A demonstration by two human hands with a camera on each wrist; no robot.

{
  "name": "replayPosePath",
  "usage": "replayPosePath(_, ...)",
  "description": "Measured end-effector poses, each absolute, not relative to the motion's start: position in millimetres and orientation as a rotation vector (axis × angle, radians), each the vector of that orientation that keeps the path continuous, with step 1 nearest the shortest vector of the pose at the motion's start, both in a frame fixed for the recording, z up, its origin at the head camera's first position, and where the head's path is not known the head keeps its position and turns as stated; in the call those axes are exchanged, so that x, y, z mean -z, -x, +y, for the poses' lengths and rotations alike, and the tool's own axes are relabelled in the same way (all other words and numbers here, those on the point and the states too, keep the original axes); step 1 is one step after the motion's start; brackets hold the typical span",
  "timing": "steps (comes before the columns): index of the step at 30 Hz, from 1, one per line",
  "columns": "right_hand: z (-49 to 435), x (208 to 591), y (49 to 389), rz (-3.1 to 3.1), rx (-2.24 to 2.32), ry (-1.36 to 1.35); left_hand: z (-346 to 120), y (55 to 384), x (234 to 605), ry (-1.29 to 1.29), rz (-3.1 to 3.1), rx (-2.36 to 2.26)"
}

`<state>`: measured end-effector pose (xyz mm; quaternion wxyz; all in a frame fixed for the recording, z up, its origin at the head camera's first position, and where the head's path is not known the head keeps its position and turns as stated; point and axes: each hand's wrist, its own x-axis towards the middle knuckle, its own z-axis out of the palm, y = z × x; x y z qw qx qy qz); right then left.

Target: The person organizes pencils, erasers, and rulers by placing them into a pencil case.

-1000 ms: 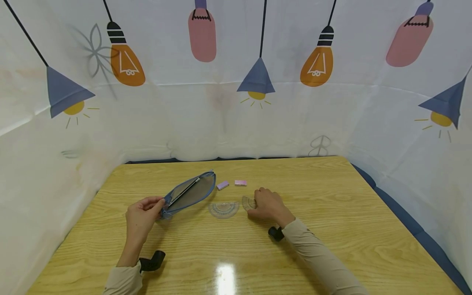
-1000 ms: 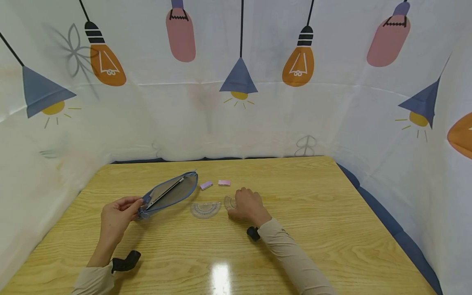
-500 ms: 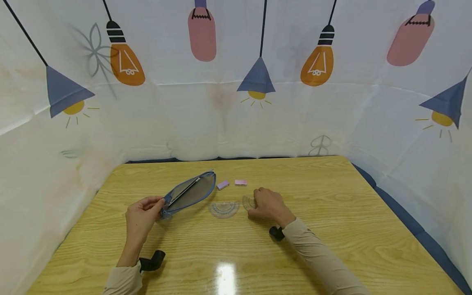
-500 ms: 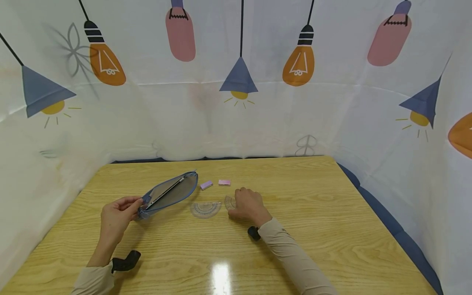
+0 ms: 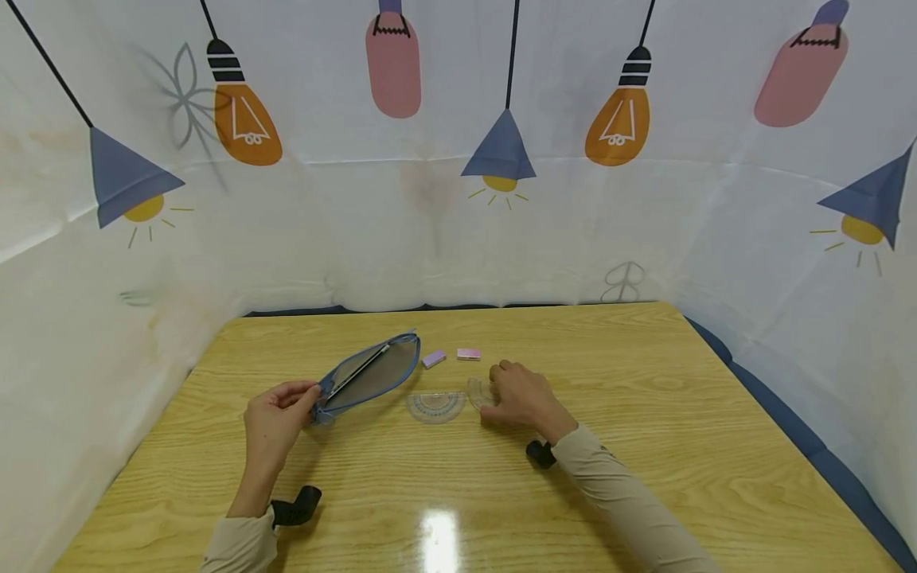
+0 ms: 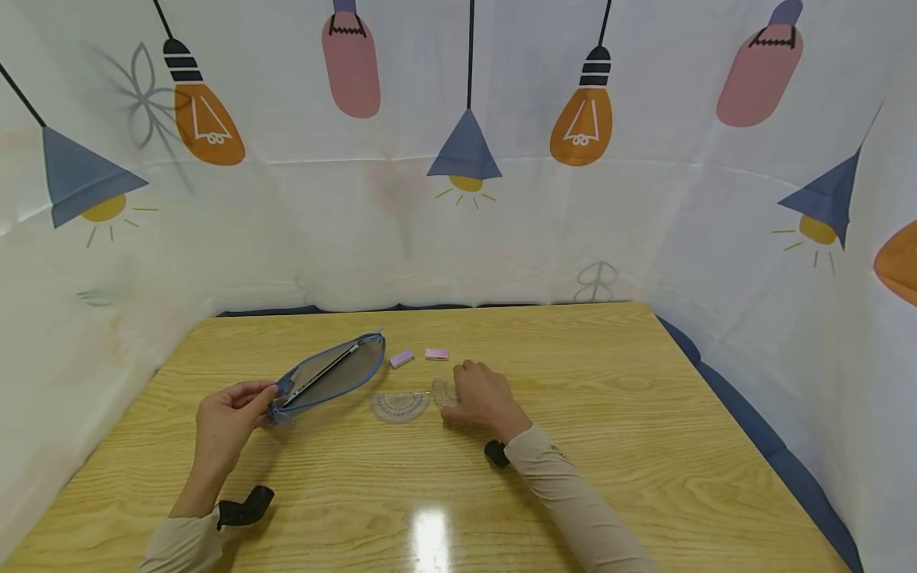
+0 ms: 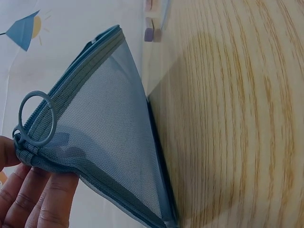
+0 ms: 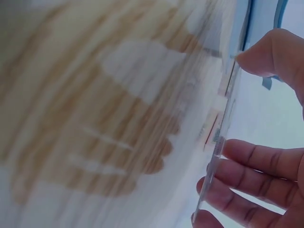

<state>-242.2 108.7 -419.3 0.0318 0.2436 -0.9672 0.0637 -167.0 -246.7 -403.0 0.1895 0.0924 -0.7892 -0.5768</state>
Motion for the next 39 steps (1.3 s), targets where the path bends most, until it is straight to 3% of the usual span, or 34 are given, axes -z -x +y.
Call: replayPosePath(39,104.8,403.9,229.3,-2.7,-0.293,-0.932,-245.9,165.3,399.3,-0.273,-2.216,1.62)
